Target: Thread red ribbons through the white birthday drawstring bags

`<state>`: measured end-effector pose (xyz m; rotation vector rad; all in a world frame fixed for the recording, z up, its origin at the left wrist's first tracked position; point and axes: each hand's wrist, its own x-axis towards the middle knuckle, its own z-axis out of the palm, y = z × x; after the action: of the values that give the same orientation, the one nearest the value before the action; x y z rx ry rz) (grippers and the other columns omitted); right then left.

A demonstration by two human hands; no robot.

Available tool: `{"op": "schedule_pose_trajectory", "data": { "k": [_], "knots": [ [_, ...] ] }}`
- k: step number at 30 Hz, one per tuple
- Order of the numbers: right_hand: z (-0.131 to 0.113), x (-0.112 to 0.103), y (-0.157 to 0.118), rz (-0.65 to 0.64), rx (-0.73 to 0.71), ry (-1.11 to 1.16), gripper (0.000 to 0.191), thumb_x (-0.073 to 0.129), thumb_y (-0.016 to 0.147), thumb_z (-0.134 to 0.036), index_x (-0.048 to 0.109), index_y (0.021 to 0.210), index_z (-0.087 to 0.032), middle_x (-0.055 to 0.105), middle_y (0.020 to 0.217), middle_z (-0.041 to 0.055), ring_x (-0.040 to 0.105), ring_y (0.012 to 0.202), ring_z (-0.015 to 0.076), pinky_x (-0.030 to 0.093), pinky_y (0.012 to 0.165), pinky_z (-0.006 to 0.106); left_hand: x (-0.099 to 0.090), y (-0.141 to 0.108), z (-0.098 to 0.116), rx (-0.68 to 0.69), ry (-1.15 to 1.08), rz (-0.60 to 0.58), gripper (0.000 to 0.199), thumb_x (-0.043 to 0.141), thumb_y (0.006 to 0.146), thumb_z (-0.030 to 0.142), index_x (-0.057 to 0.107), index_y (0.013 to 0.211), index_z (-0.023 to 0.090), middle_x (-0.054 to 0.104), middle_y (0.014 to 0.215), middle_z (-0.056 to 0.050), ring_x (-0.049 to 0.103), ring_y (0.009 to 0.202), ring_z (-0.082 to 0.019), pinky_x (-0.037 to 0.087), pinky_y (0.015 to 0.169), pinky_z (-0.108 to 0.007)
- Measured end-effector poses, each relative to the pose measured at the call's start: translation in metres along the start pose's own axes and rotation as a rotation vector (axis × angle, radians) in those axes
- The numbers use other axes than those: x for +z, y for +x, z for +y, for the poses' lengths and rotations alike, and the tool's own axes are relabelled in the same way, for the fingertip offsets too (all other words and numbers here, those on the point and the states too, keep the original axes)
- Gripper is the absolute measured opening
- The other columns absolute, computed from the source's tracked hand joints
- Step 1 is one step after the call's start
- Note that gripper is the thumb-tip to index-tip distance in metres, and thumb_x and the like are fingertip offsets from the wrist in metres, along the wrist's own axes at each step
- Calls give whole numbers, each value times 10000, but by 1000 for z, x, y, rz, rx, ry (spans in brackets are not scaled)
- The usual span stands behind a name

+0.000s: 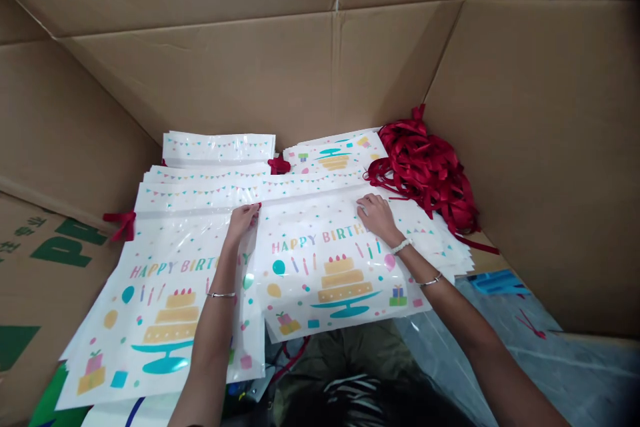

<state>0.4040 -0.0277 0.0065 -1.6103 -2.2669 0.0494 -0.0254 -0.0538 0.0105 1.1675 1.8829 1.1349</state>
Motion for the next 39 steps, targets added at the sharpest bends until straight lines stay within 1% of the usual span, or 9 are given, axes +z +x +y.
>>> {"op": "schedule_pose_trajectory", "data": {
  "k": [5, 7, 9, 10, 12, 15, 22, 27, 39],
  "knots": [
    [14, 4, 6, 68, 47, 215, 290, 509, 954, -208, 719, 1150, -168, 639, 1159, 111, 593, 1036, 240, 465, 1000, 381, -2, 3, -1, -51, -160, -78, 355, 764, 708, 497, 666, 711, 156, 575, 556, -9, 486, 461, -110, 296, 445, -224],
    [30, 2, 15, 190, 144, 306, 397, 472, 916, -140, 675, 1257, -138, 589, 1232, 141, 616, 986, 212, 507, 963, 360, -4, 1, -3, -53, -209, -78, 328, 772, 703, 468, 668, 718, 157, 578, 555, -11, 487, 454, -108, 295, 439, -224],
    [48, -3, 27, 318, 259, 282, 512, 467, 889, -107, 607, 1382, -110, 523, 1321, 177, 614, 1064, 217, 513, 976, 355, -4, 1, -6, -26, -232, -77, 297, 770, 712, 437, 674, 718, 156, 602, 576, -24, 509, 462, -113, 326, 449, -230],
    [57, -6, 33, 327, 304, 232, 532, 488, 896, -119, 584, 1418, -106, 506, 1348, 186, 602, 1123, 230, 507, 988, 356, -4, 1, -8, -14, -239, -77, 279, 767, 717, 421, 680, 724, 156, 617, 592, -31, 526, 470, -117, 344, 457, -233],
    [68, -11, 44, 235, 384, 95, 490, 542, 931, -192, 604, 1415, -140, 518, 1370, 174, 587, 1164, 251, 505, 974, 360, -3, 3, -12, 1, -258, -81, 241, 759, 725, 385, 693, 743, 154, 641, 624, -39, 559, 488, -125, 369, 469, -238],
    [70, -14, 52, 91, 443, -72, 351, 555, 987, -292, 705, 1284, -178, 599, 1320, 155, 581, 1162, 283, 499, 924, 367, -1, 6, -16, -3, -285, -80, 203, 748, 727, 349, 691, 743, 155, 659, 653, -44, 571, 484, -126, 360, 457, -238],
    [46, -14, 43, -12, 293, -349, 397, 428, 1069, -321, 762, 1200, -152, 722, 1147, 201, 633, 1073, 289, 469, 889, 364, 1, 7, -13, -48, -307, -66, 186, 751, 730, 322, 663, 705, 161, 673, 647, -52, 580, 491, -130, 380, 450, -231],
    [37, -12, 32, -100, 268, -423, 420, 378, 1052, -209, 765, 1175, -100, 724, 1117, 242, 665, 1067, 318, 483, 808, 359, 1, 5, -10, -75, -337, -56, 171, 747, 716, 300, 661, 703, 153, 652, 629, -43, 578, 501, -126, 415, 470, -231],
    [13, -9, 27, -229, 174, -526, 389, 409, 966, -21, 752, 1141, 31, 706, 1090, 315, 669, 1103, 354, 480, 833, 381, -2, 7, -14, -96, -350, -45, 112, 701, 756, 248, 668, 724, 146, 685, 679, -91, 611, 538, -138, 503, 528, -256]
  ]
}}
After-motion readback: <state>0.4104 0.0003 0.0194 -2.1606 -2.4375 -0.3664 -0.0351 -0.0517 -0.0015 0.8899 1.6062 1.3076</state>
